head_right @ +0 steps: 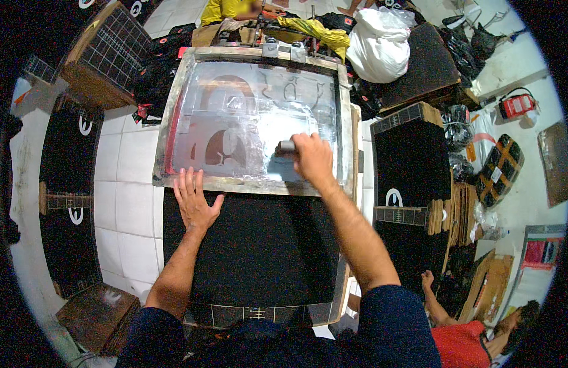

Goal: The person repeatedly places a screen printing frame over a black skateboard deck, uses a squeegee to pull white ink across the screen, then lifts the frame to reveal a white logo. The cycle repeats on the same deck throughout the clip.

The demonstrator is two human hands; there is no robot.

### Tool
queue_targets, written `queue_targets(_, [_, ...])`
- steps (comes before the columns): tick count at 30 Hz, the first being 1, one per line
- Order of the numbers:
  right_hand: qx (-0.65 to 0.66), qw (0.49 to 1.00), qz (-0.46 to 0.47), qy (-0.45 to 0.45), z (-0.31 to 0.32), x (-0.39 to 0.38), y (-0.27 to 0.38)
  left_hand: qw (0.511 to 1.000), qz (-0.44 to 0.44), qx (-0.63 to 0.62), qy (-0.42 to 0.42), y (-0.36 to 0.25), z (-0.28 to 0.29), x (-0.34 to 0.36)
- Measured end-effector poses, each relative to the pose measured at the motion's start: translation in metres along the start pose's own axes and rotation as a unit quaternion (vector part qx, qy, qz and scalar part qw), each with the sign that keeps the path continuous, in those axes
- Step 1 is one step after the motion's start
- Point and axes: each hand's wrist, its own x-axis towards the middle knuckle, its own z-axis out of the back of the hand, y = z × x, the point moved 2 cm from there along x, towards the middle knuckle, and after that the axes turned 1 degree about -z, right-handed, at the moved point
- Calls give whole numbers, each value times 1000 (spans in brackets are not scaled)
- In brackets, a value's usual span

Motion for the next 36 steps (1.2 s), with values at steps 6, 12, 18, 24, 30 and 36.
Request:
queue_targets(6, [-15,996,-28,-83,-13,107,-34,1000,4,1,7,1,0,-2])
queue_targets(12, [-46,995,-6,-93,-12,26,-2,1000,1,-8,4,0,0,-1])
queue_targets(18, [5,990,33,-138,-11,-59,25,999,0,-13,31,2,5,10])
queue_targets(24, [19,993,22,-113,-1,-46,18,995,-73,-73,-10,11,24,36])
queue_targets(30, [37,999,3,38,5,4,-4,996,-59,-41,-50,10,8,20])
queue_targets(36, [17,994,-10,-112,-15,99,-33,996,-56,-56,-40,16,-4,15])
